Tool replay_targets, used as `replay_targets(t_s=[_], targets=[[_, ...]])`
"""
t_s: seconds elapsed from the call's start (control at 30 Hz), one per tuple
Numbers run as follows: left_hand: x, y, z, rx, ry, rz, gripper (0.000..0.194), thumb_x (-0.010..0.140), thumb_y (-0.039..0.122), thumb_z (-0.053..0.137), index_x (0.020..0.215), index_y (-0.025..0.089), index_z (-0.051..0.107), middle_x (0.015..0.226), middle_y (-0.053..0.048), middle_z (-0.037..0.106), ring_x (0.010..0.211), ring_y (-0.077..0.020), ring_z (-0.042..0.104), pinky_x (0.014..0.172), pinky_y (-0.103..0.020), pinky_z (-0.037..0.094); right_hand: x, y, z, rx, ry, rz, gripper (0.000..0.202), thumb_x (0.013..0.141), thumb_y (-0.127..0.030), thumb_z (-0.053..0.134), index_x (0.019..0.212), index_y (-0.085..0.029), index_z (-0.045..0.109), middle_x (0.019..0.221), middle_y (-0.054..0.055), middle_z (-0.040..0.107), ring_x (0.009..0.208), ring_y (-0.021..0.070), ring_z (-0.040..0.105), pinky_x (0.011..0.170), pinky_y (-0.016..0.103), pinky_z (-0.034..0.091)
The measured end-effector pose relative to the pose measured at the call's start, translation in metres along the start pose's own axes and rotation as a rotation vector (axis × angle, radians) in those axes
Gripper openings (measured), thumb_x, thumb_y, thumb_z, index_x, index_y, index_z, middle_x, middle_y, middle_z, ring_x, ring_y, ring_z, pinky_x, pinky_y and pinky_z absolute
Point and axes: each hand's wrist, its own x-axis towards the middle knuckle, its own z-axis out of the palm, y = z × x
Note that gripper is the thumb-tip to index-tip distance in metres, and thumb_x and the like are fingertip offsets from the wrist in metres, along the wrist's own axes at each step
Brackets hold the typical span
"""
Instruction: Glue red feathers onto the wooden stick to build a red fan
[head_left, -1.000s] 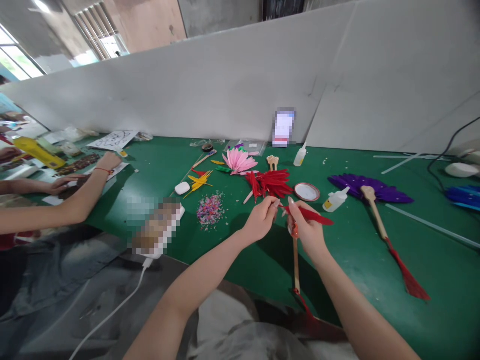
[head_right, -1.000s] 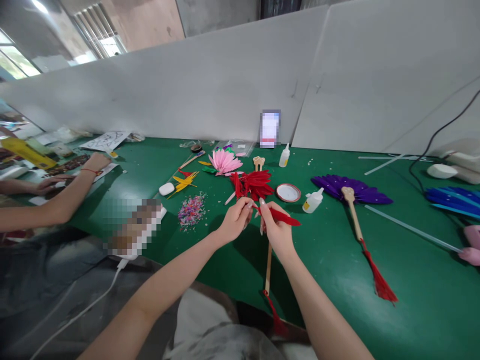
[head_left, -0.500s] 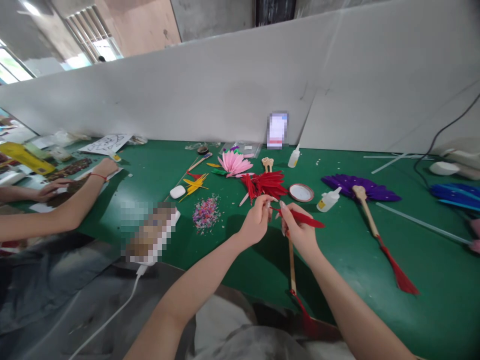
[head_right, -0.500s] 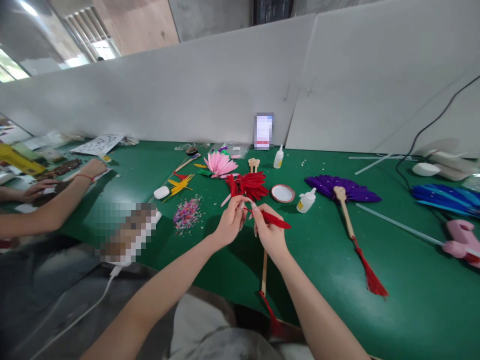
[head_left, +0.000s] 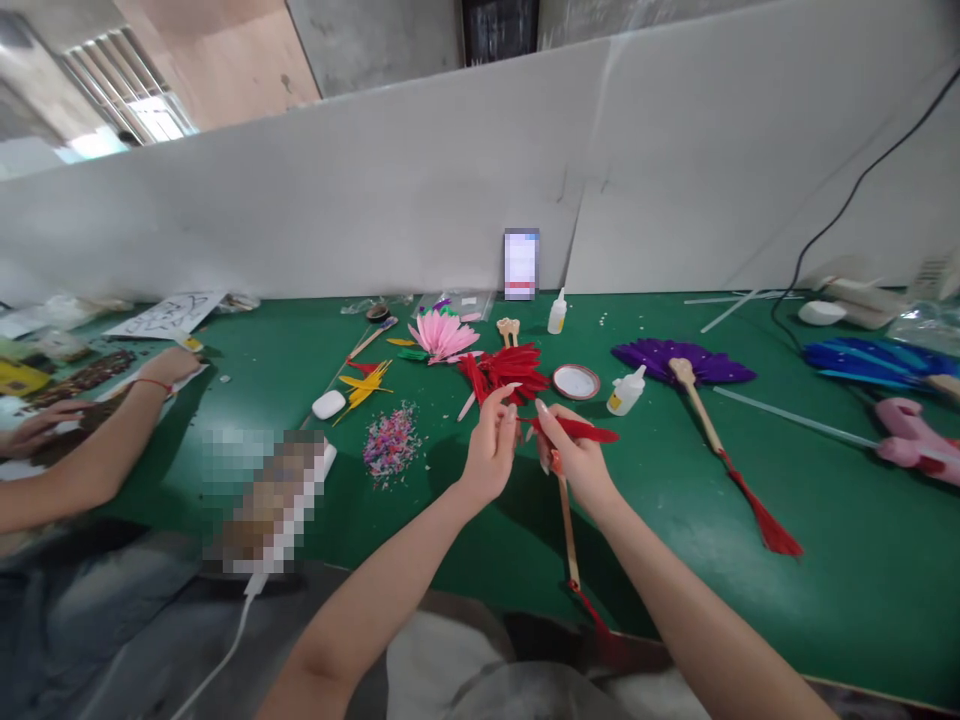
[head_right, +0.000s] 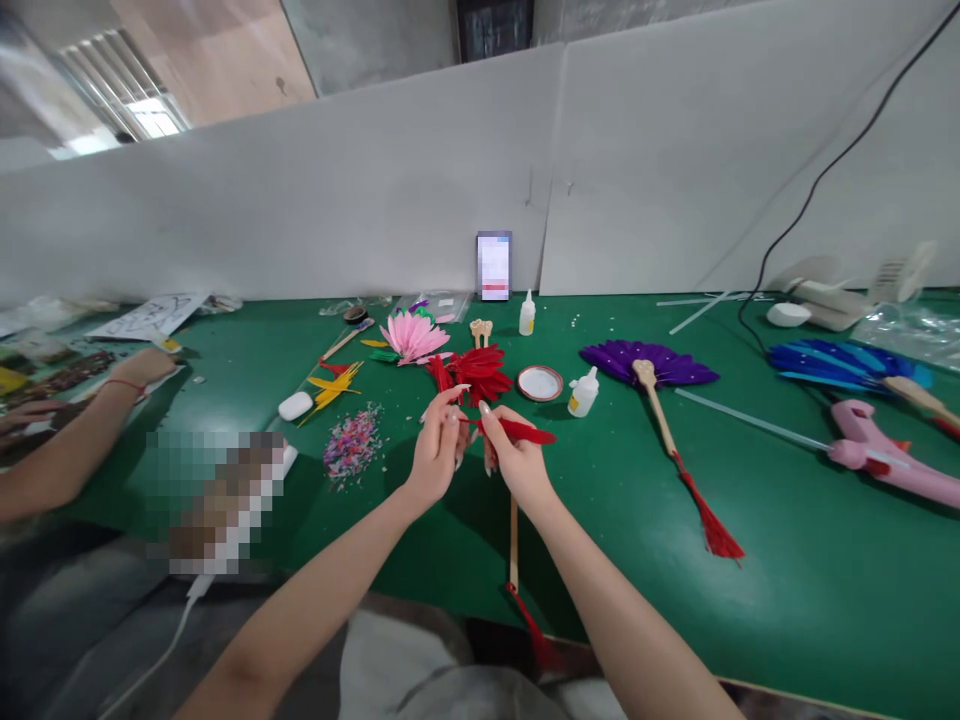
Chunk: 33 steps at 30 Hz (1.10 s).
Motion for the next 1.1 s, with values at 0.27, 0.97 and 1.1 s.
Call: replay_targets(t_s=[0.27, 0.97, 1.1], targets=[[0.002, 0.0, 0.0, 0.009, -0.036, -0.037, 0.036, 0.09, 0.042, 0.029, 0.12, 0.025, 0.039, 0.069, 0.001, 0.045, 0.05, -0.0083, 0.042, 0.048, -0.023, 0.038, -0.001, -0.004, 0.001, 0.011, 0.02, 0.004, 0.035, 0.08, -0.048, 0.053, 0.059, -0.02, 0.049, 0.038, -0.008, 0.04, 0.031, 0.0059, 0.036, 0.031, 0.018, 0.031], [0.001, -0.008, 0.001, 0.073, 0.025, 0.133, 0.028, 0.091, 0.033, 0.032, 0.114, 0.019, 0.04, 0.065, 0.002, 0.047, 0.052, -0.0078, 0.045, 0.053, -0.022, 0.04, -0.002, -0.008, 0.0, 0.027, 0.057, 0.032, 0.035, 0.08, -0.046, 0.055, 0.058, -0.019, 0.049, 0.037, -0.009, 0.039, 0.029, 0.0048, 0.036, 0.029, 0.016, 0.031], [0.0, -0.007, 0.0, 0.138, 0.016, 0.158, 0.03, 0.091, 0.032, 0.032, 0.118, 0.02, 0.038, 0.075, -0.001, 0.051, 0.06, -0.0095, 0.05, 0.058, -0.024, 0.042, -0.003, -0.007, 0.001, 0.043, 0.036, 0.022, 0.034, 0.081, -0.044, 0.054, 0.058, -0.019, 0.049, 0.037, -0.008, 0.04, 0.029, 0.0048, 0.037, 0.03, 0.016, 0.031]])
